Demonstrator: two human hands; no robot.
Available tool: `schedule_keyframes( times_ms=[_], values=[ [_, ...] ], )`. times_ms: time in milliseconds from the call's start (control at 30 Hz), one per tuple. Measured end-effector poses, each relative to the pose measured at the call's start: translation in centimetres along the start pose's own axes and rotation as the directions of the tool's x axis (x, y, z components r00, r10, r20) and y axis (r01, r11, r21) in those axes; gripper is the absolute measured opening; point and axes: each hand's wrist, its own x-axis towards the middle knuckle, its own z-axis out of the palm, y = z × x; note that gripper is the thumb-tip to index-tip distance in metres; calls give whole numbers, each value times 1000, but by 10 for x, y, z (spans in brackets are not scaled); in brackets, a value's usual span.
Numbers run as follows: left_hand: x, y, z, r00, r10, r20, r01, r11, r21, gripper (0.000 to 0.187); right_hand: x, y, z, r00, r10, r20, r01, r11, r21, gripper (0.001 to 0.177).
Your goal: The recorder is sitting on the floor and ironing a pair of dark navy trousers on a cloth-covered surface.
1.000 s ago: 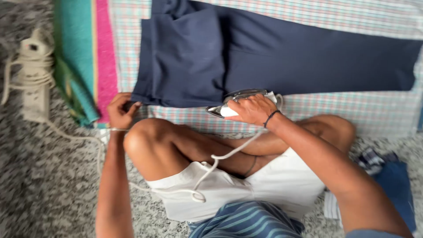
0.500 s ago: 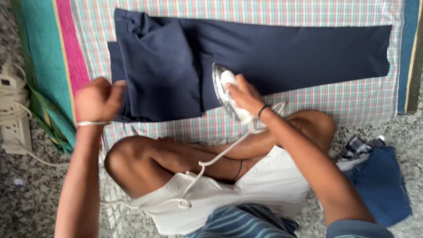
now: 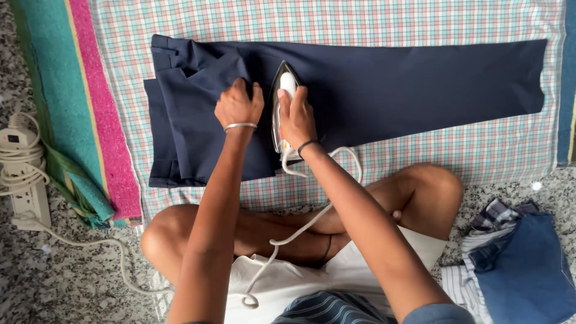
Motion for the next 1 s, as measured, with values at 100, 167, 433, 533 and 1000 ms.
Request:
schedule_keyframes(
  times_ms=[100, 167, 433, 533, 1000],
  values=[
    [-15, -10, 7, 994, 16, -107, -34, 985, -169, 36, -15, -22, -11, 987, 148, 62, -151, 987, 45, 36],
    [-17, -17, 15, 985, 21, -172, -67, 962, -266, 35, -32, -16, -9, 964, 238, 122, -249, 965, 80, 35],
    [-28, -34, 37, 934, -102, -343, -111, 828, -549, 28, -17, 14, -26, 968, -162, 190, 196, 965, -176, 33],
    [-31, -52, 52, 938, -89, -336, -160, 748, -644, 33, 27, 1, -47, 932, -64, 356, 153, 961, -228, 37],
    [-38, -38, 35, 915, 5, -403, -279, 730, -624, 22, 123, -33, -84, 721, -39, 692, 359, 875, -325, 50]
  ],
)
